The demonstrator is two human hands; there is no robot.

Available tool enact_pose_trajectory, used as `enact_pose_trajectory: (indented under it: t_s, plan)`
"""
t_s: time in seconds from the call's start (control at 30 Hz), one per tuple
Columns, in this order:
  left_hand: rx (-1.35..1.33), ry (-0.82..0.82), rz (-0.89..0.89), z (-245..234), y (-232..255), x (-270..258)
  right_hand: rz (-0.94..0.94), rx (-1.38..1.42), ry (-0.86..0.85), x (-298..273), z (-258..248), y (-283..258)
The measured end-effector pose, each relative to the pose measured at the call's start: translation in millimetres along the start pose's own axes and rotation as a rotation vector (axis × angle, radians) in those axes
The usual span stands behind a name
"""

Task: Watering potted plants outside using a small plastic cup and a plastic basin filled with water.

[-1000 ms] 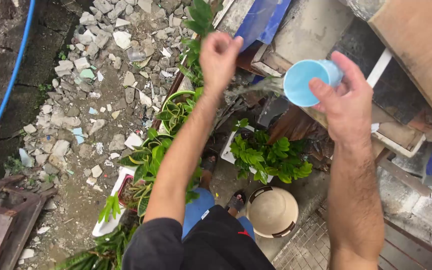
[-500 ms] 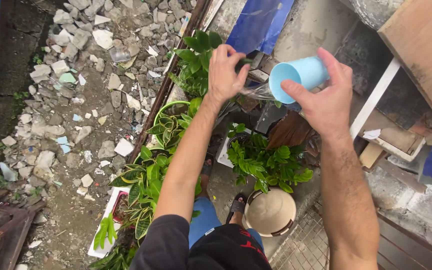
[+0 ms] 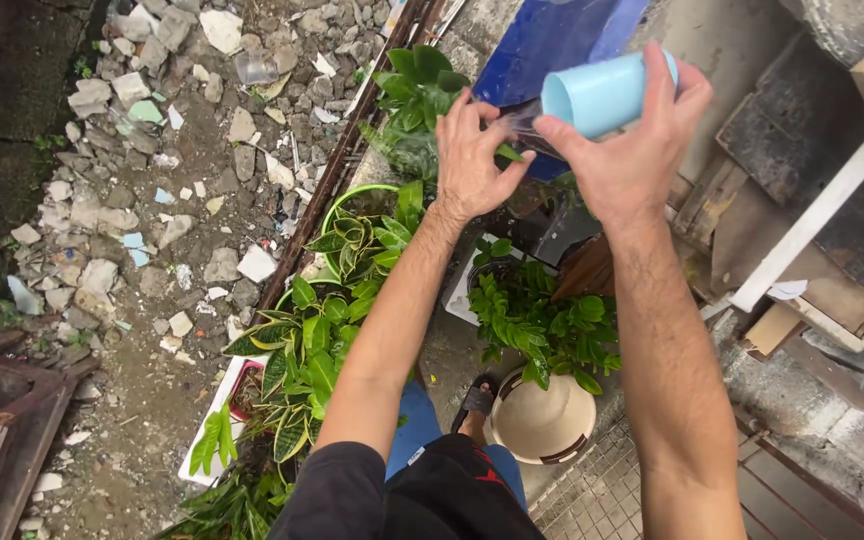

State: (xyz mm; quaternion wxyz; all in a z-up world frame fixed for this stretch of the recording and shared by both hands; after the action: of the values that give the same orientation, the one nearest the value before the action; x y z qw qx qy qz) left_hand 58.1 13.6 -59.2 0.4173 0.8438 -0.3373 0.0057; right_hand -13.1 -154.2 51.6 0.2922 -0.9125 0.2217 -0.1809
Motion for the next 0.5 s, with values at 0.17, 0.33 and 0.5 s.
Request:
enact_pose_trajectory:
  t_s: [0.17,0.33,0.5]
  plan:
    - [-0.044,-0.021,0.053,30.2,-10.6,-21.2,-0.212,-0.138,0.088,16.9,23.1,-40.4]
    - [0.063,-0.062,0.044,36.0,-7.5,-44.5,-0.325,-0.389,0.155,-3.4,26.7,-26.4]
    - [0.15,-0.035,0.027,23.1,12.8,-45.1,-0.246,-0.295,0.237,-78.2,14.8,19.7]
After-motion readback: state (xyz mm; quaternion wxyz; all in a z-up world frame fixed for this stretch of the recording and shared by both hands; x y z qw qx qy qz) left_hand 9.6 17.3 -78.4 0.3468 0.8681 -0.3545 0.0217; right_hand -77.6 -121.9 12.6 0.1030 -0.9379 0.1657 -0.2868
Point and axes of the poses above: each hand's wrist, its own x-axis towards the middle knuckle, its own z-axis out of the palm, y = z × x, the point moved 1 cm from there along x, towards the middle knuckle, and after that the axes turned 10 degrees about z, right-handed, at the moved point
